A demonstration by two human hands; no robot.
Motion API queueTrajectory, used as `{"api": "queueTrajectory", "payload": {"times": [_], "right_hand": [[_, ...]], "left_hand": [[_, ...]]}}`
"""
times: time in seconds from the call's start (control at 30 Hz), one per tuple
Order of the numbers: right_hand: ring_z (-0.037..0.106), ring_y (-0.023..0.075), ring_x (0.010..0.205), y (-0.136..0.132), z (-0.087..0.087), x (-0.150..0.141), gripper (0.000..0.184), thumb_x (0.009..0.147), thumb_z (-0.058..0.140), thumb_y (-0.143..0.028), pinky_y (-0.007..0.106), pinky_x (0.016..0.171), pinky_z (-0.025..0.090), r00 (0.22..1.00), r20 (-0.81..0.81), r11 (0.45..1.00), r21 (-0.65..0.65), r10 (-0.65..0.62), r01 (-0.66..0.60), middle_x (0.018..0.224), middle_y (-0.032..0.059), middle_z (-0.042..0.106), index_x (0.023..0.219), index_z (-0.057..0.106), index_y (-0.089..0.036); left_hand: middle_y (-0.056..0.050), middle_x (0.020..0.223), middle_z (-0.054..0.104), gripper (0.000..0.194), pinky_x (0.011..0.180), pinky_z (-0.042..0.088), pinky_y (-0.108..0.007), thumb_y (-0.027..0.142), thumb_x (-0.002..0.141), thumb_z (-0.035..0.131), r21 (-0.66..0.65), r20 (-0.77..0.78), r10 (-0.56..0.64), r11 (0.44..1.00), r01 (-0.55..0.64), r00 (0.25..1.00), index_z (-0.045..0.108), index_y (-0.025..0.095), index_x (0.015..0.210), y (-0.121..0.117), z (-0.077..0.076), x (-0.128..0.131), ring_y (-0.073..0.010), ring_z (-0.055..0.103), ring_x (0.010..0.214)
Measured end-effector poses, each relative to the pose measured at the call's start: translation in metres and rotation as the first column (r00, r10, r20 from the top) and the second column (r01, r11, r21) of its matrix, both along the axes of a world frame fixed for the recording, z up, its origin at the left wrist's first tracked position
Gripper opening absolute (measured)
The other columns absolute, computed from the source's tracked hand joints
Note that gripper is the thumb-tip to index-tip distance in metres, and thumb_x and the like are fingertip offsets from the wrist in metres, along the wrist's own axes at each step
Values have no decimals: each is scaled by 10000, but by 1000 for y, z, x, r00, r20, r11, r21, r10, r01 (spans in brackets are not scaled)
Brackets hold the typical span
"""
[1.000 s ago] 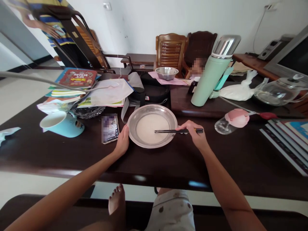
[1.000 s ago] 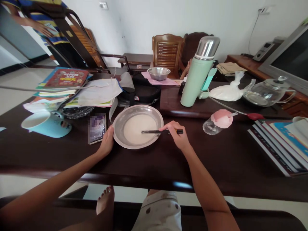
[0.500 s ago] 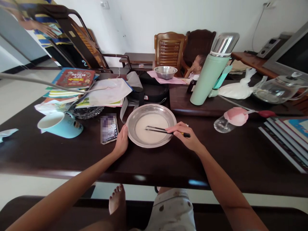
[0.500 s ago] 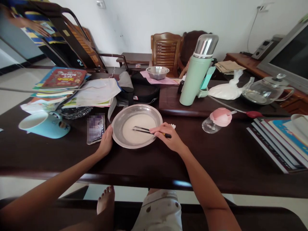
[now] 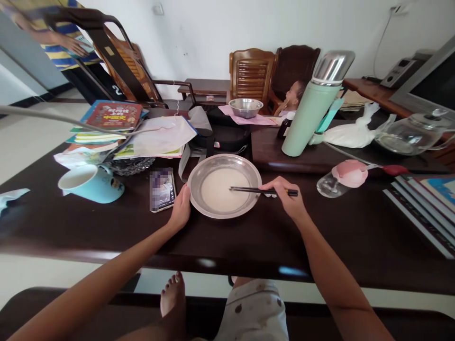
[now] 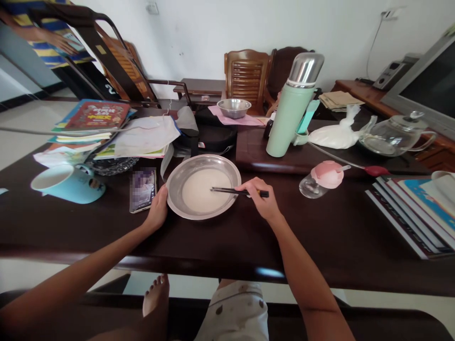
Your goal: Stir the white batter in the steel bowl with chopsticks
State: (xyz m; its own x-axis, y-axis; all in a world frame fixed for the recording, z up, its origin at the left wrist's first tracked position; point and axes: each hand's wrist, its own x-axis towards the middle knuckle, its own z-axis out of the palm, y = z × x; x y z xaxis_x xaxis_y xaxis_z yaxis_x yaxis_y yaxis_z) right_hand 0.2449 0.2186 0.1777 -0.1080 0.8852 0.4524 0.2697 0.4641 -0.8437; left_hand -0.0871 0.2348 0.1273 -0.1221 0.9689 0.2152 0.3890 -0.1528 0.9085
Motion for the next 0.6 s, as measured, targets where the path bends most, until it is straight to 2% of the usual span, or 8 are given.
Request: {"api": "queueTrajectory", "payload": {"times": [0.07,0.17,0.27,0.33,0.4,0.5,0.6], "right_hand": [[737,249,880,0,0,0,496,1057,482,-566,451,903,547,999,7,999,-20,42,-42,904,54,841,895,854,-282],[730,256,937,-1,1,-3,431,1024,541,-593,456,917,549,984,89,988,-11,156,-155,980,50,853,969,853,-302],[724,267,952,0,1,-1,388,1012,575,-581,476,931,542,995,65,997,15,70,-71,1006,49,857,956,847,-309],[730,262,906,0,0,0,435,1033,535,-573,472,918,546,1000,-3,1000,-5,3,-3,943,51,852,899,845,-297],[731,256,876,0,0,0,490,1047,493,-581,461,900,557,999,-21,999,-32,33,-34,900,53,844,875,845,-287],[718,260,938,-1,1,-2,427,1022,544,-592,462,915,556,987,74,989,-16,145,-144,988,49,856,946,846,-299],[713,265,936,0,2,-2,397,1008,576,-589,478,920,543,996,67,998,21,58,-60,997,46,859,934,841,-303]], "left_hand": [[-153,1446,673,803,1248,390,-473,788,989,317,-3,-4,-3,1000,3,1000,649,160,1364,0,0,0,-316,571,1409],[-151,1452,669,798,1253,386,-467,780,994,315,4,-2,0,1000,0,1000,649,156,1363,0,-1,-1,-316,565,1418],[-156,1463,660,801,1255,384,-454,782,991,319,10,2,-2,1000,2,1000,651,152,1359,1,-2,-1,-316,560,1426],[-160,1464,660,806,1252,387,-459,788,986,323,5,5,-8,1000,8,1000,649,154,1361,1,-2,-1,-316,566,1420],[-163,1458,663,808,1251,387,-472,794,982,329,-1,10,-6,1000,6,1000,648,155,1360,1,-2,-1,-319,573,1412],[-165,1450,666,803,1258,374,-491,790,984,336,3,18,6,1000,-6,1000,654,150,1351,0,-1,0,-330,565,1418],[-166,1455,662,803,1265,365,-497,788,985,335,6,17,9,1000,-9,1000,657,146,1346,0,-1,0,-334,555,1427]]}}
